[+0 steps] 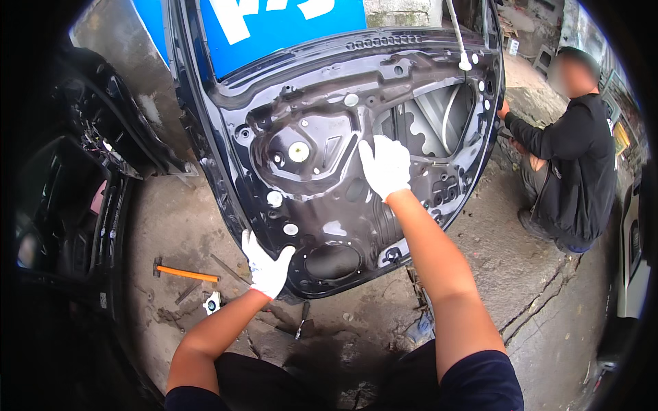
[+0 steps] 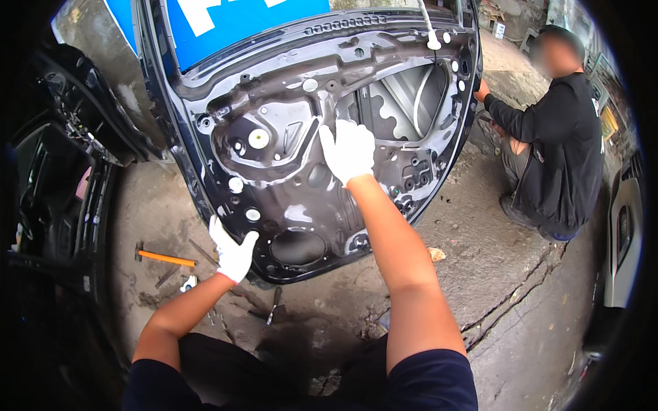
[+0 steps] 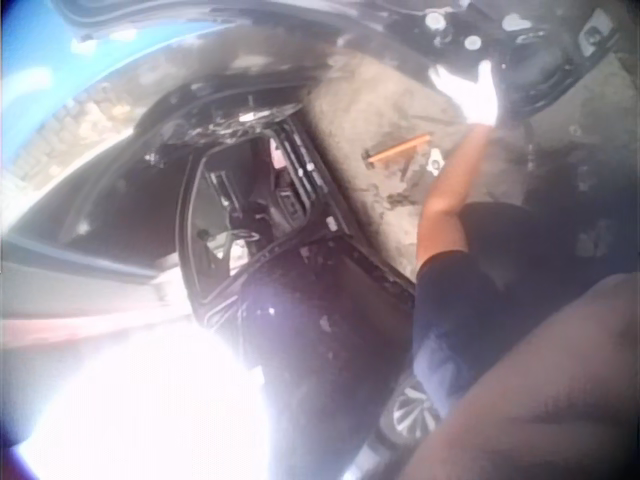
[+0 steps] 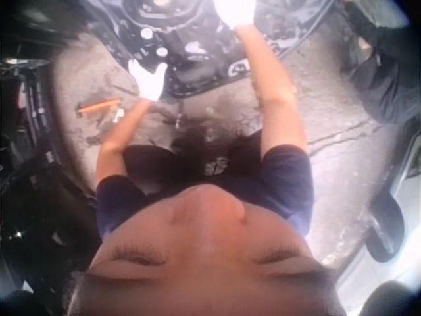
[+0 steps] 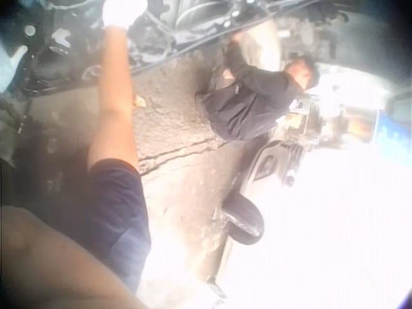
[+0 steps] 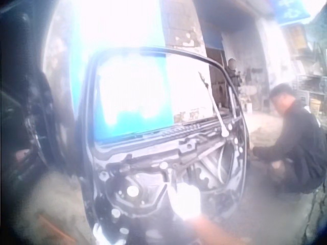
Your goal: The person uses a screwdriver and wrench to remove and install fasteners on the interior panel of a car door. They repeatedly tighten and loosen screws and bolts while another person works nearby.
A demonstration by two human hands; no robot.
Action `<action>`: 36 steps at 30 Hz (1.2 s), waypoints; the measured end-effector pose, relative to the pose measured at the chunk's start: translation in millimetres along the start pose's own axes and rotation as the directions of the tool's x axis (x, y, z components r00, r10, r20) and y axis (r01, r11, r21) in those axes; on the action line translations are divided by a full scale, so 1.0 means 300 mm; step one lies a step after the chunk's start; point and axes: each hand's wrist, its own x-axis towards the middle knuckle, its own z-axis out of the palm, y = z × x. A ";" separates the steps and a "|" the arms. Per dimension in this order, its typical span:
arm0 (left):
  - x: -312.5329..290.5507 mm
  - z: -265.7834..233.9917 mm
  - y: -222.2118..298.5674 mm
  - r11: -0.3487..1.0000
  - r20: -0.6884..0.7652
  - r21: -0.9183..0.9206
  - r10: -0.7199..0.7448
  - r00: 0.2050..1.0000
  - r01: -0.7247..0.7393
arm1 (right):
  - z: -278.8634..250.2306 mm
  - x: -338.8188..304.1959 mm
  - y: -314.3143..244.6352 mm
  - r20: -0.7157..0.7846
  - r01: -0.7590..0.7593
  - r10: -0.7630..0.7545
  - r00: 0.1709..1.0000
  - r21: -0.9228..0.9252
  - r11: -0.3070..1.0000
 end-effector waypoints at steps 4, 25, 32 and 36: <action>-0.003 0.003 -0.015 1.000 -0.001 -0.017 0.027 1.000 -0.027 | 0.006 -0.005 0.003 0.001 0.014 -0.014 1.000 -0.016 1.000; 0.017 -0.052 0.028 0.998 0.065 0.036 0.041 0.997 -0.044 | 0.017 -0.020 0.021 -0.077 0.080 -0.082 0.994 -0.026 0.996; 0.014 -0.042 0.006 0.998 0.075 0.030 0.044 0.996 -0.046 | -0.052 -0.029 -0.030 0.094 0.026 -0.005 0.996 -0.224 0.974; 0.023 -0.079 0.005 0.982 0.211 0.165 0.060 0.976 -0.096 | -0.082 -0.122 -0.094 -0.108 0.210 -0.216 0.970 -0.065 0.976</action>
